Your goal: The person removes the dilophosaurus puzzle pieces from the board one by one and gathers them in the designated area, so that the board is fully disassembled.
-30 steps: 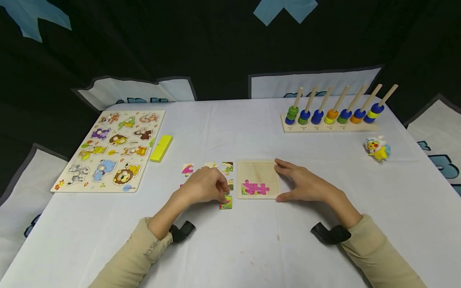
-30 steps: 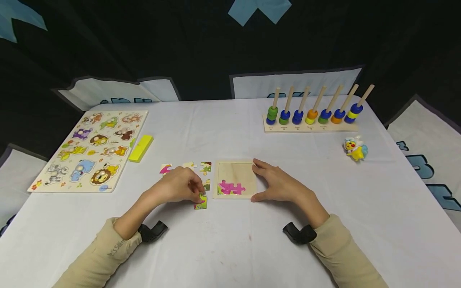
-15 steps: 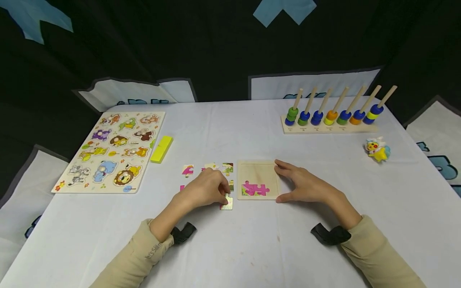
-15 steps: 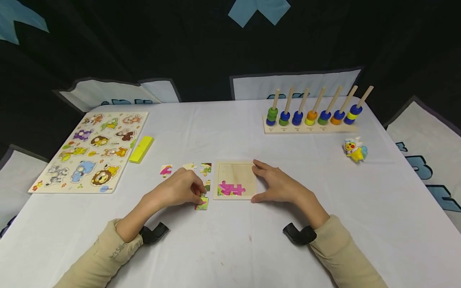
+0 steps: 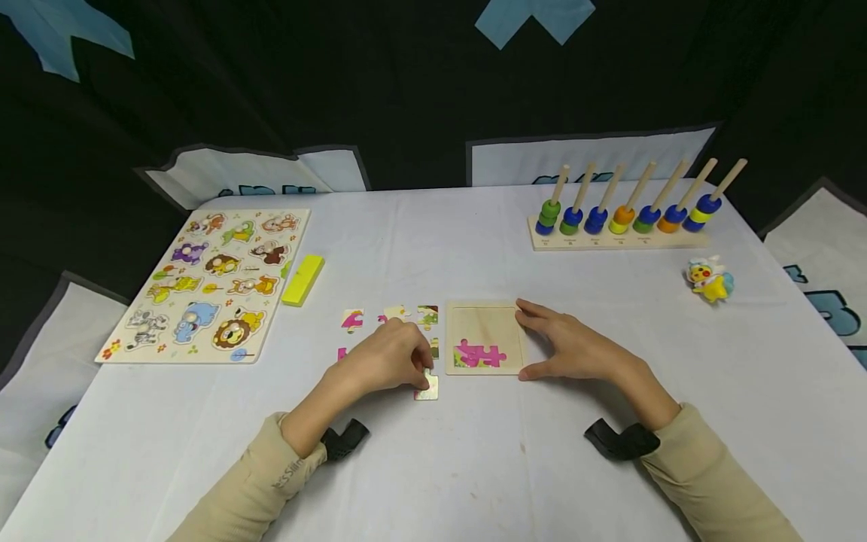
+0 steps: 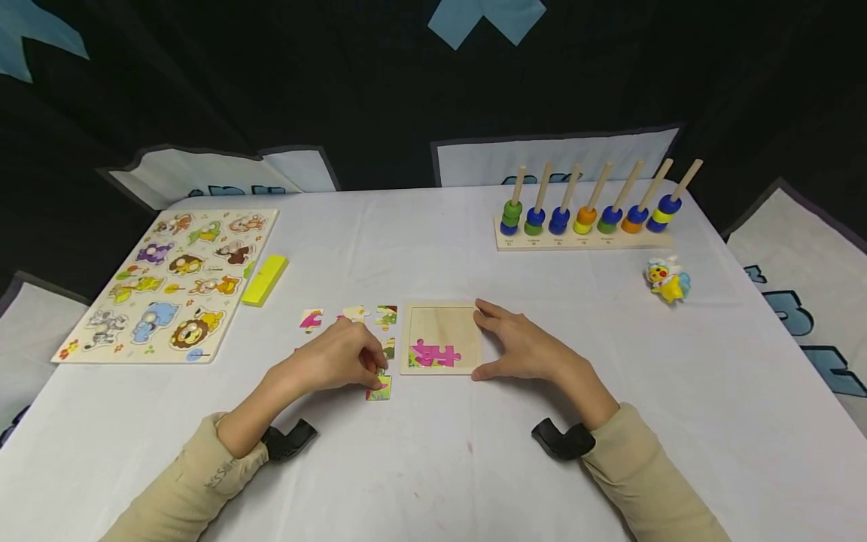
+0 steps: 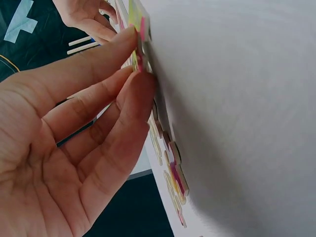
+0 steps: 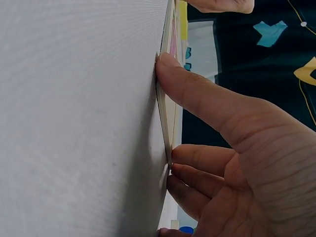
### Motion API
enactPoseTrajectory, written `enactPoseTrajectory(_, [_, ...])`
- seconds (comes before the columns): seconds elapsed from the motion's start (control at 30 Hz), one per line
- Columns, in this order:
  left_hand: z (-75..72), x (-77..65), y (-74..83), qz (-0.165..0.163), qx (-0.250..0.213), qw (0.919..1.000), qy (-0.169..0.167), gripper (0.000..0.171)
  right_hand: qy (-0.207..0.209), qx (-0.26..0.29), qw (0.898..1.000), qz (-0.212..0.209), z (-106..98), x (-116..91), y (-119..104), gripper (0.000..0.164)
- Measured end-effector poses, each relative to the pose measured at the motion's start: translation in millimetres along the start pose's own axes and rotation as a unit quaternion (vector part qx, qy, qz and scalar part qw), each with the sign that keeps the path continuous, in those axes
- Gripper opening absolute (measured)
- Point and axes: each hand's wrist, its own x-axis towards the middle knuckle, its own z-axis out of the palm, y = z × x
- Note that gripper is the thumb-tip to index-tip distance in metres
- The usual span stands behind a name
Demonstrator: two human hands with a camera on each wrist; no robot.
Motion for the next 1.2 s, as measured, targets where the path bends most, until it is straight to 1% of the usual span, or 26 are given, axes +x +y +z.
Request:
enactPoseTrajectory(0.13, [-0.3, -0.3, -0.1, 0.001, -0.002, 1.0, 0.001, 0.013, 0.0, 0.0, 1.0, 0.0, -1, 0, -1, 0.093])
enactPoseTrajectory(0.27, [-0.2, -1.3, -0.1, -0.013, 0.009, 0.9999, 0.006, 0.012, 0.0, 0.004, 1.0, -0.004, -1, 0, -3, 0.093])
enactPoseTrajectory(0.4, [-0.1, -1.8, 0.7, -0.029, 0.041, 0.9986, 0.018, 0.012, 0.001, 0.004, 1.0, -0.004, 0, 1, -3, 0.093])
enactPoseTrajectory(0.57, [-5.7, 0.7, 7.1, -0.02, 0.083, 0.9958, 0.031, 0.016, 0.0, 0.005, 1.0, 0.0, 0, 0, -2, 0.093])
enactPoseTrajectory(0.7, [-14.4, 10.3, 17.6, -0.012, 0.093, 0.995, 0.034, 0.012, 0.001, 0.004, 1.0, 0.002, 0, -1, 0, 0.093])
enactPoseTrajectory(0.87, [-21.3, 28.7, 33.1, -0.001, 0.073, 0.9971, 0.023, 0.015, 0.001, 0.004, 1.0, 0.005, 1, 0, 0, 0.092])
enactPoseTrajectory(1.0, [-20.5, 44.1, 42.3, 0.007, 0.061, 0.9981, 0.007, 0.016, 0.0, 0.005, 1.0, 0.003, 0, 0, 0, 0.091])
enactPoseTrajectory(1.07, [-18.9, 51.0, 45.6, 0.01, 0.062, 0.998, 0.0, 0.016, 0.0, 0.005, 1.0, 0.002, 0, 0, 0, 0.091])
enactPoseTrajectory(1.2, [-13.5, 61.4, 48.9, 0.003, 0.068, 0.9976, -0.007, 0.02, 0.0, 0.006, 1.0, 0.003, 0, 0, 0, 0.092])
